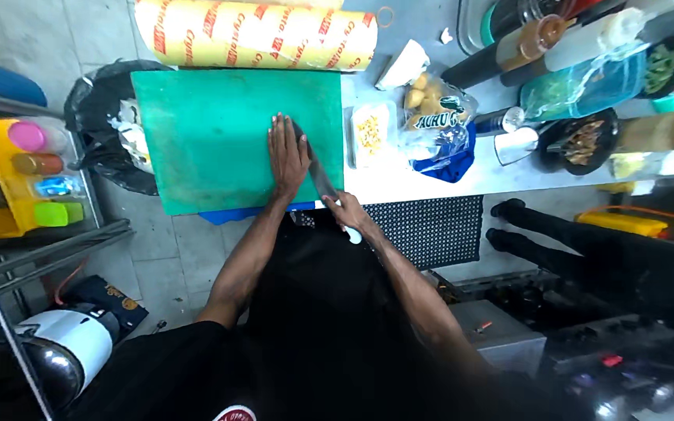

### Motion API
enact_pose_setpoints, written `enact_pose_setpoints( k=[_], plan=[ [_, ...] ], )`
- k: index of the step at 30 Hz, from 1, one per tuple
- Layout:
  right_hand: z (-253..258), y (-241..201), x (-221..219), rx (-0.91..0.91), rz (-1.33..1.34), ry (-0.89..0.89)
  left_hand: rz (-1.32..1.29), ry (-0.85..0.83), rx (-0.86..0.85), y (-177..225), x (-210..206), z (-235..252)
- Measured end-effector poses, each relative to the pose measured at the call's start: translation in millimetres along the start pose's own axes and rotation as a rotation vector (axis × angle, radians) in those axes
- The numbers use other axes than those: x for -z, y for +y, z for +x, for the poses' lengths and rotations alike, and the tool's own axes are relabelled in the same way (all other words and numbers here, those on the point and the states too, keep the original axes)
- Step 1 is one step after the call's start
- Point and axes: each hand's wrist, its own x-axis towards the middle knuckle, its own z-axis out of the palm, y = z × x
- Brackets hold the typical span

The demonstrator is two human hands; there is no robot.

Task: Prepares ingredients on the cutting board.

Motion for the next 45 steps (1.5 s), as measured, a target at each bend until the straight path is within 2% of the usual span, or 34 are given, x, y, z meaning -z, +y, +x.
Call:
enact_pose_setpoints(
  k=[5, 10, 14, 18, 23, 25, 29, 32, 34, 36, 39, 41, 45],
  plan=[
    [18, -26, -26, 0.059, 0.016, -0.054, -0.141, 0.115, 0.074, 13, -4, 5],
    [10, -45, -11, 0.11, -0.118, 0.01, -0.279, 0.266, 0.1, 25, 2, 14],
    [-51, -42, 23, 0.17, -0.094, 0.205, -0.425, 0.294, 0.013, 88, 12, 29],
    [-95, -43, 66, 0.045, -0.085, 0.328, -0.611, 0.247, -0.072, 157, 3, 40],
    [-120, -9, 101, -0.021, -0.064, 0.456, -0.74, 0.187, -0.099, 199, -33, 57],
    [-135, 5, 104, -0.029, 0.008, 0.511, -0.697, 0.097, -0.098, 199, -44, 60],
    [-168, 25, 106, 0.03, 0.307, 0.636, -0.446, -0.209, -0.158, 184, -49, 61],
    [-189, 39, 106, 0.086, 0.492, 0.737, -0.361, -0.179, -0.313, 186, -32, 51],
    [-198, 46, 110, 0.124, 0.588, 0.829, -0.333, -0.208, -0.438, 202, -2, 34],
    [-204, 53, 117, 0.166, 0.691, 0.912, -0.275, -0.393, -0.572, 220, 21, 13],
    [-207, 60, 126, 0.198, 0.83, 0.968, -0.232, -0.685, -0.742, 244, -9, 7],
    [-208, 61, 133, 0.197, 0.844, 0.984, -0.128, -0.694, -0.718, 260, -42, 17],
    [-215, 62, 137, 0.204, 0.8, 1.028, 0.292, -0.733, -0.285, 316, -78, 44]
  ],
)
